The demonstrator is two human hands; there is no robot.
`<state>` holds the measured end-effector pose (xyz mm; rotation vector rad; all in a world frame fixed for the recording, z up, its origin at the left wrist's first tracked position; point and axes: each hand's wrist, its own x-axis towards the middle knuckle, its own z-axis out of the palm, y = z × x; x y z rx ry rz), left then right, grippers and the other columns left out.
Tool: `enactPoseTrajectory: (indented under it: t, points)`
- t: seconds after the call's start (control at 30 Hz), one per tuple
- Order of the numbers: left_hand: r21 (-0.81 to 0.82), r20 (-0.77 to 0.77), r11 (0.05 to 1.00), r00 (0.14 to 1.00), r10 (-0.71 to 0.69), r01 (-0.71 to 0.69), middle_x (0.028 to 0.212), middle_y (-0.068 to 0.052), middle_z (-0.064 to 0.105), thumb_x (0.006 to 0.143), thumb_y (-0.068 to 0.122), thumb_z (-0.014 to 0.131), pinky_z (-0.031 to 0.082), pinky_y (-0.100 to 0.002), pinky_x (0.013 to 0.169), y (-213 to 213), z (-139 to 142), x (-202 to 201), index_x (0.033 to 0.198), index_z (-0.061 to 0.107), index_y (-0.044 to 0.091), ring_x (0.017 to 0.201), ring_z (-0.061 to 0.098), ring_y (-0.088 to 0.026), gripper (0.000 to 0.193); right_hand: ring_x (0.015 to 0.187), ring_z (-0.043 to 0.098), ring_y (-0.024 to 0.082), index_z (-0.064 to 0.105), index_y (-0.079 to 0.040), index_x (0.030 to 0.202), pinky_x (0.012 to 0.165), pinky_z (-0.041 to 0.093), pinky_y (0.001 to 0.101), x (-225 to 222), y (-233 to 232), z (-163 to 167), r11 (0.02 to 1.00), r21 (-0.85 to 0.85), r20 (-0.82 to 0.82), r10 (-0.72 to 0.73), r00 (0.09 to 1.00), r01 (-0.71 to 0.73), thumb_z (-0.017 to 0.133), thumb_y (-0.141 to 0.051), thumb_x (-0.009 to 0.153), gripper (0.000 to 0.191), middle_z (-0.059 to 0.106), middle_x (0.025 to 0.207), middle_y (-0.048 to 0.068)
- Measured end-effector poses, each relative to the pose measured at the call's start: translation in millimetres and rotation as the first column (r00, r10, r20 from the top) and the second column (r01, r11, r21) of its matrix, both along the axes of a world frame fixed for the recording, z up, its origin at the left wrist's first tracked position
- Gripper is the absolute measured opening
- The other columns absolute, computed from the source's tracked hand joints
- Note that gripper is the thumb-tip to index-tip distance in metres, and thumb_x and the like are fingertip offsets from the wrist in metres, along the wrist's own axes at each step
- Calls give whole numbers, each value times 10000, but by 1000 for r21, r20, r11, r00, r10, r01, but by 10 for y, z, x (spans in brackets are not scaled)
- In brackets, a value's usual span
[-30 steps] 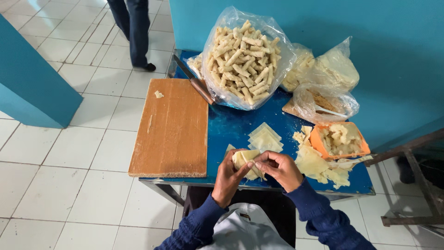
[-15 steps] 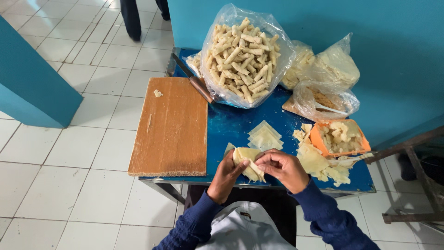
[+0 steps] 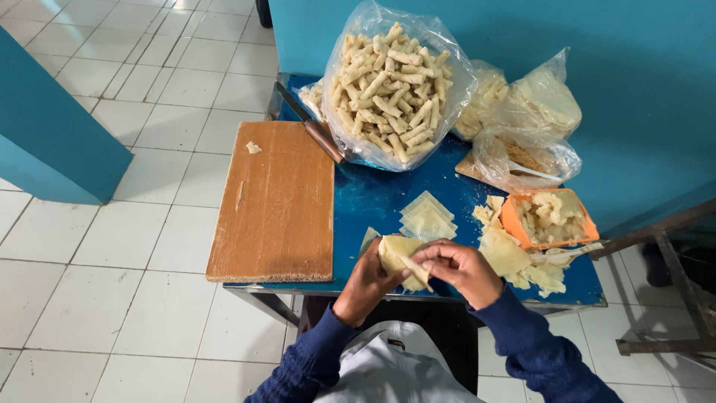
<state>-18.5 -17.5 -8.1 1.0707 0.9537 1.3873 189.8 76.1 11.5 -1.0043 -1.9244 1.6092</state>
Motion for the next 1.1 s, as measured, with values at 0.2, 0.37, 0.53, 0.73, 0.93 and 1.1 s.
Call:
enactPoseTrajectory:
  t: [0.2, 0.37, 0.53, 0.73, 0.93, 1.1]
  points:
    - [32, -299, 970, 924, 238, -240, 889, -118, 689, 924, 203, 741, 536, -287, 638, -27, 35, 69, 1288, 514, -21, 772, 638, -102, 484, 887, 641, 80, 742, 17, 1147, 810, 527, 241, -137, -130, 37, 997, 57, -89, -39, 995, 44, 559, -52, 987, 252, 734, 1045, 39]
    - [106, -379, 950, 871, 313, -295, 830, -147, 726, 928, 221, 720, 552, -307, 600, -29, 71, 56, 1238, 557, -31, 707, 716, -111, 432, 796, 653, 67, 706, 0, 1044, 708, 528, 242, -268, -373, 17, 946, 291, -50, -134, 990, 143, 691, -133, 931, 175, 683, 970, -3]
    - [24, -266, 969, 933, 243, -246, 910, -138, 714, 954, 212, 722, 558, -302, 658, -43, -29, 26, 1248, 551, -39, 781, 689, -130, 422, 783, 565, 77, 752, 9, 1003, 709, 481, 226, -120, -3, -256, 995, 46, -100, -88, 991, 93, 730, -136, 996, 147, 665, 874, 17]
    - [-108, 226, 992, 970, 85, -62, 1110, -100, 688, 1005, 229, 653, 550, -301, 872, -63, -68, -32, 1319, 519, -28, 1000, 659, -148, 427, 878, 706, 128, 702, -66, 1121, 752, 558, 273, 275, 525, -470, 815, -544, -277, -396, 875, 197, 654, -92, 927, 201, 740, 1029, 41]
    - [-104, 378, 994, 922, 80, -44, 1186, -98, 676, 1025, 264, 589, 535, -331, 941, -126, 47, -71, 1336, 516, -18, 1079, 652, -159, 426, 932, 640, 123, 749, -35, 1138, 839, 518, 279, 284, 739, -271, 899, 220, -226, -332, 916, 380, 681, -94, 1043, 131, 729, 1047, 69]
    - [-130, 416, 986, 897, 149, -104, 1249, -87, 660, 1022, 291, 556, 508, -325, 970, -143, 145, -90, 1374, 509, 22, 1127, 631, -165, 446, 956, 684, 243, 772, -118, 1060, 841, 553, 341, -9, 317, -190, 401, 913, 58, -307, 950, 74, 705, -69, 905, 176, 742, 1048, 36]
